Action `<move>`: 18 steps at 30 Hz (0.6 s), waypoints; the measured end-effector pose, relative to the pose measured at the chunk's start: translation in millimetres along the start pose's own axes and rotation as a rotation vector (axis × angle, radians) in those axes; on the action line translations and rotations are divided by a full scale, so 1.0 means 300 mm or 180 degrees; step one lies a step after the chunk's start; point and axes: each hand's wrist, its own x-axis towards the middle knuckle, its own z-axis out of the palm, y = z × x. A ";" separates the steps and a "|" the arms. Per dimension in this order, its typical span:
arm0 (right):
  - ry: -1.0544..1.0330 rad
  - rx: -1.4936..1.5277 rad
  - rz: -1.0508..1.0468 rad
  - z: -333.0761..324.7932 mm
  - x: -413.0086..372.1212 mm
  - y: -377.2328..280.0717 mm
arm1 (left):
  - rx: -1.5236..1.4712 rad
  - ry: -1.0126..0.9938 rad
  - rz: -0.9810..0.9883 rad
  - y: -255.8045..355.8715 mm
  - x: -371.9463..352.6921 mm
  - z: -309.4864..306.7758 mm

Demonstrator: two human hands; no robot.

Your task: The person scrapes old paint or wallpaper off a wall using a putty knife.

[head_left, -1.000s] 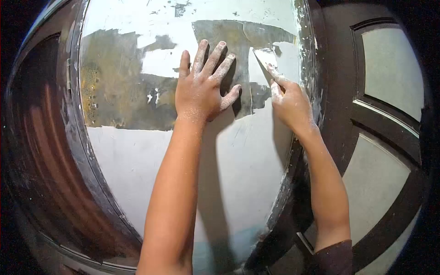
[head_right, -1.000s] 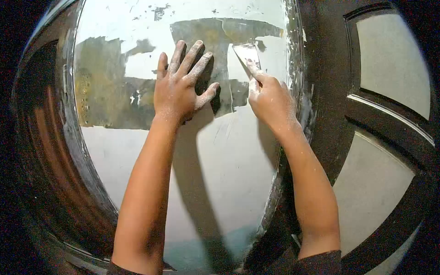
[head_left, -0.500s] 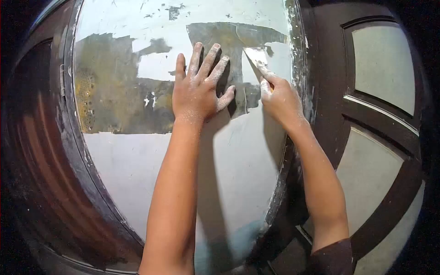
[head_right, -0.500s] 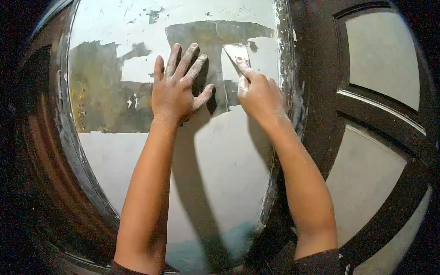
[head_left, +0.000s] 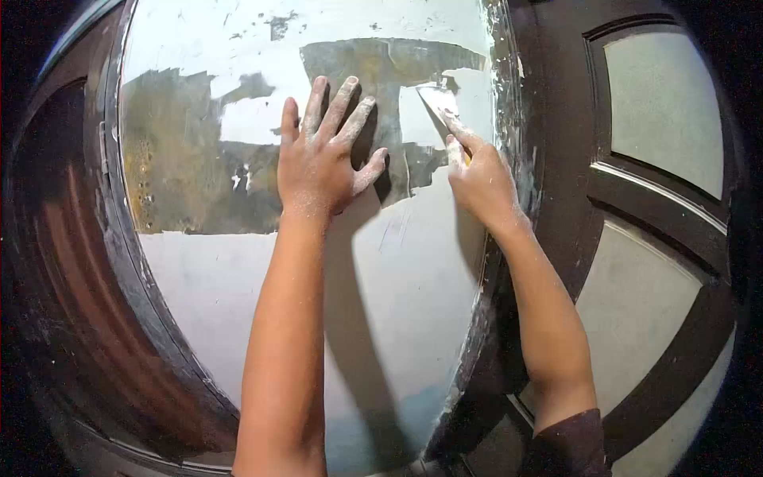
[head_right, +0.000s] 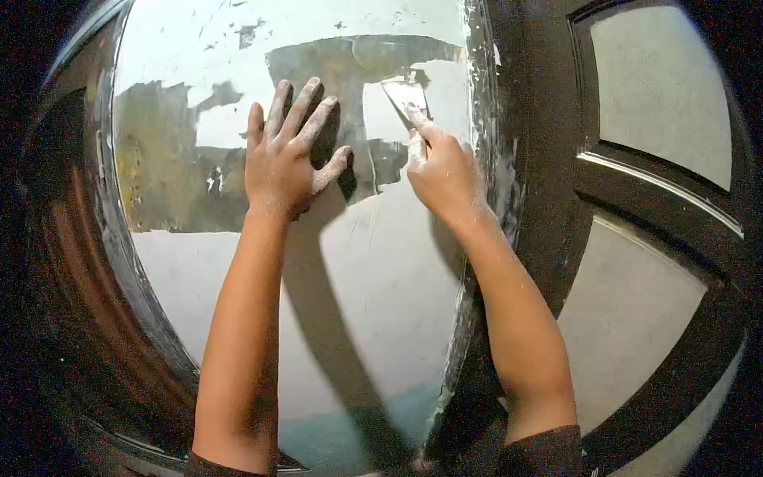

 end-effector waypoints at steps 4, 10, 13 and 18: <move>0.0134 -0.0045 -0.0182 -0.005 0.010 -0.003 | -0.0017 0.0027 0.0013 -0.004 -0.002 0.001; -0.0211 -0.0171 0.0014 -0.027 0.024 0.000 | 0.0183 0.0011 0.0004 0.001 -0.010 0.002; -0.0105 -0.0361 -0.0007 -0.024 0.041 -0.008 | 0.0203 -0.0049 -0.0005 0.003 -0.004 0.005; -0.0243 -0.0255 0.0031 -0.046 0.042 -0.011 | 0.0219 -0.0031 0.0024 -0.001 -0.007 -0.004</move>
